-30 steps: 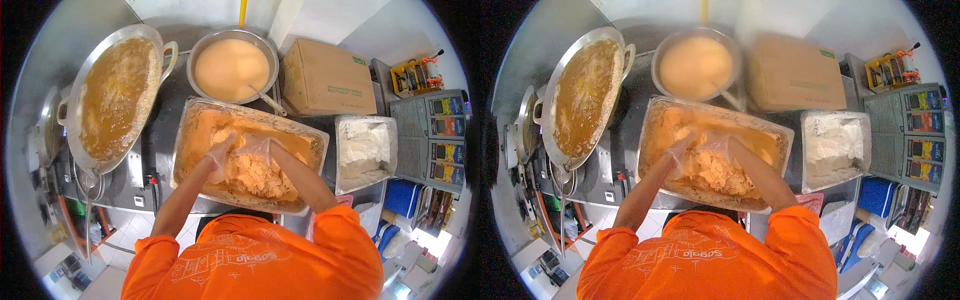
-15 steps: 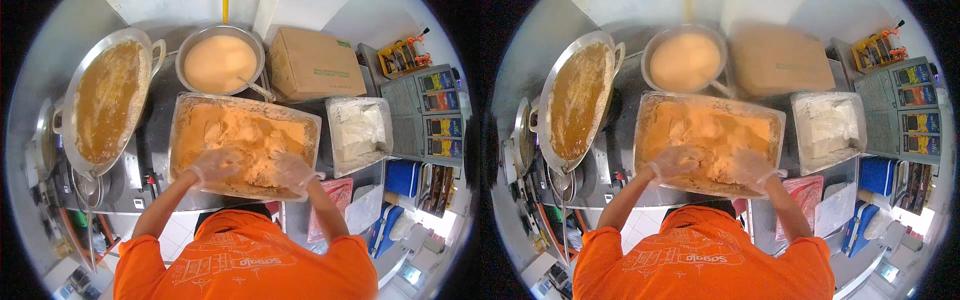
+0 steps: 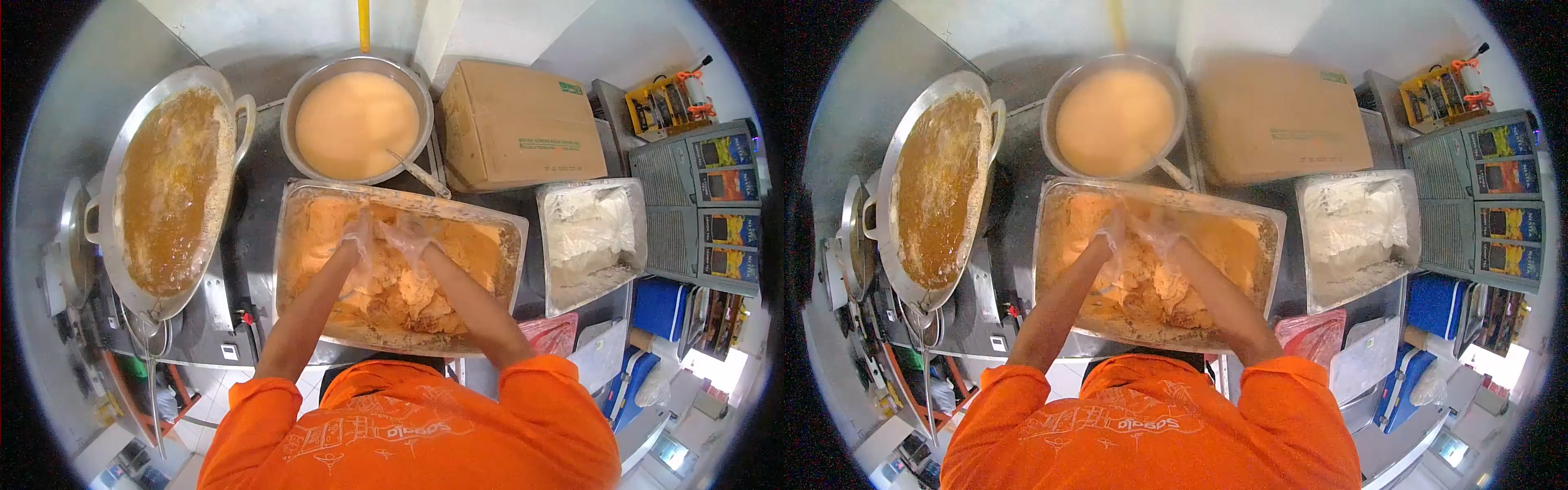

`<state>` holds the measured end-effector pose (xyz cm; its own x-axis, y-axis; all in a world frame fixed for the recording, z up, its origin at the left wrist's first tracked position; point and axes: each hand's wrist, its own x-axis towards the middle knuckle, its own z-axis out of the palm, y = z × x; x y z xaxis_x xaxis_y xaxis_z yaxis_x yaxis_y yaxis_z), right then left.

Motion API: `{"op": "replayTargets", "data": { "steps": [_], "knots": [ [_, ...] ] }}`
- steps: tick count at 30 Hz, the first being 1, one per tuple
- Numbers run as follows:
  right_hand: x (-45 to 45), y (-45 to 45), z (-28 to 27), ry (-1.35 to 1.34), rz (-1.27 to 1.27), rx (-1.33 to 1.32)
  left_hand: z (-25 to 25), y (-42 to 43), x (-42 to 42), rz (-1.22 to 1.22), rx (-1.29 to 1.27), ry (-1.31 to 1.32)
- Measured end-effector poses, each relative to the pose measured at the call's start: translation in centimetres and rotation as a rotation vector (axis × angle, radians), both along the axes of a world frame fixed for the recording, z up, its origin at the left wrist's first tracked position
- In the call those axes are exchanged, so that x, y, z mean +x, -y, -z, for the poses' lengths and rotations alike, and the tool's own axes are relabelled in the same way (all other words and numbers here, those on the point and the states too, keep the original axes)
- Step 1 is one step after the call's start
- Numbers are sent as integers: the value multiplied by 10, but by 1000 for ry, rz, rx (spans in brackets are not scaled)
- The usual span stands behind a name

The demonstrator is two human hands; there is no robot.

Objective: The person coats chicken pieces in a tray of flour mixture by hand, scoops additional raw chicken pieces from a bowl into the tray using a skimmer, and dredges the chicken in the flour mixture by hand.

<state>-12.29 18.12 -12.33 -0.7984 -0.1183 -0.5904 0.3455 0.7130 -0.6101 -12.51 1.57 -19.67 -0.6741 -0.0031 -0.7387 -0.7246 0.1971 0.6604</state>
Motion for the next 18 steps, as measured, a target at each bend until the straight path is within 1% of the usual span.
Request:
{"op": "replayTargets", "data": {
  "steps": [1,2,3,4,5,7,8,9,11,12,13,14,15,16,17,18],
  "knots": [
    [-5,-4,-11,10,-2,0,-33,-10,-2,-6,-68,24],
    [-16,-11,-40,95,-187,-149,-34,-7,7,-5,-69,35],
    [-23,-14,-68,172,-369,-300,-36,-2,12,55,-53,-136],
    [-17,-2,-84,273,-63,-131,-41,3,13,115,-37,-312],
    [-18,-6,-94,277,-60,-136,-59,5,18,119,-41,-308],
    [-15,-28,-112,258,-427,-14,-121,5,38,-16,169,-145],
    [1,-31,-148,160,-494,-12,-135,5,51,-20,173,-139],
    [25,-36,-141,162,-497,-7,-150,5,63,190,50,-243],
    [83,-47,-119,-376,-812,184,-175,7,89,615,-204,-456],
    [110,-54,-122,-378,-807,191,-183,7,102,830,-334,-564],
    [137,-62,-125,-621,-821,323,-188,7,115,1044,-467,-673],
    [159,-71,-130,-865,-826,457,-183,12,128,1047,-464,-687],
    [176,-82,-136,-869,-822,470,-171,24,141,1056,-488,-775],
    [191,-93,-145,-800,-720,382,-164,35,148,1063,-512,-861],
    [203,-100,-153,-727,-614,292,-166,46,150,1070,-509,-869],
    [209,-100,-174,-727,-600,299,-169,57,151,899,-415,-799]
  ]
}}
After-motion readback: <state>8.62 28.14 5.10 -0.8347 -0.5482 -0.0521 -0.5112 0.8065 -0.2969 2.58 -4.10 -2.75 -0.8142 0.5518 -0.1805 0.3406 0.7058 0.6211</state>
